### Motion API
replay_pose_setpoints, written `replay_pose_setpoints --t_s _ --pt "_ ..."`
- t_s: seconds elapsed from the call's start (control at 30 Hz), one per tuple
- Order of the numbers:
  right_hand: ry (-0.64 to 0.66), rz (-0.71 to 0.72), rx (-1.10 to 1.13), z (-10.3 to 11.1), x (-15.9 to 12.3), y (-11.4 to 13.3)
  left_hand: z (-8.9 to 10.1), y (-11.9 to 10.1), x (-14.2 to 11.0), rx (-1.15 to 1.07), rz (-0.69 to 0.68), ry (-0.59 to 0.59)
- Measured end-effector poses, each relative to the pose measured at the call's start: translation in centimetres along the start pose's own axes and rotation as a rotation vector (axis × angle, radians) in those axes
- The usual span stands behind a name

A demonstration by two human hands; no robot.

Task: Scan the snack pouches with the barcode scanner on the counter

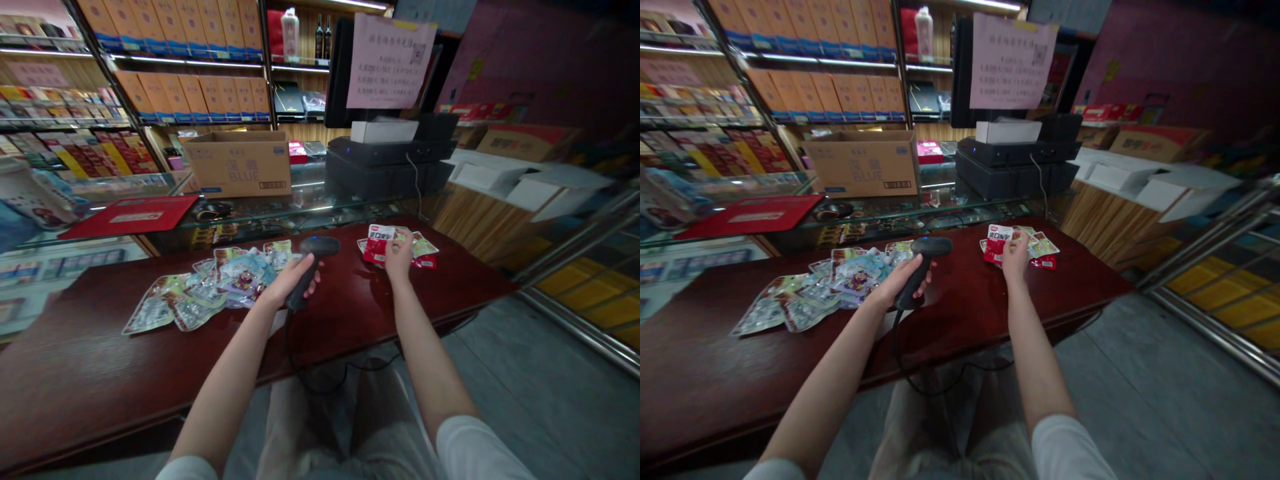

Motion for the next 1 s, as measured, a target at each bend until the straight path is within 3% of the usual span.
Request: replay_pose_setpoints --t_s 0.13,0.2,0.37,0.5,0.63,0.8,0.9,1.0 --pt "0.024 -0.062 -0.322 1.2 -0.3 0.6 2.1 -0.9 0.0 -0.079 -0.058 -0.083" --pt "0.030 -0.019 -0.425 1.3 -0.4 0.8 3.1 -1.4 -0.2 -0.098 -0.086 -0.144" --pt "0.206 0.193 -0.523 -0.5 -1.3 1.5 5.4 -2.6 -1.0 -0.040 -0.168 -0.373" --pt "0.280 0.170 -0.589 -1.4 -2.0 1.5 7.5 -3.4 -2.0 0.145 -0.183 -0.558" --pt "0.283 0.152 -0.592 -1.3 -2.0 1.7 11.2 -4.4 -3.3 0.280 -0.164 -0.721" --pt "0.263 0.118 -0.578 -1.3 -2.1 2.0 15.7 -4.0 -4.1 0.246 -0.099 -0.764" --pt "0.199 0.135 -0.545 -1.1 -2.0 2.3 16.5 -3.0 -3.7 0.158 -0.044 -0.742" --pt "0.120 0.216 -0.481 -1.0 -2.1 3.1 16.1 -2.1 -3.0 0.116 0.007 -0.713"
Point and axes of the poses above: each hand's wrist, its own x-axis towards the middle knuckle, its own z-axis out of the back of the hand, y = z × x, the point moved 3 cm from there along x, towards the middle knuckle, and after that the axes turned 5 degrees about z, right-handed, at the moved point
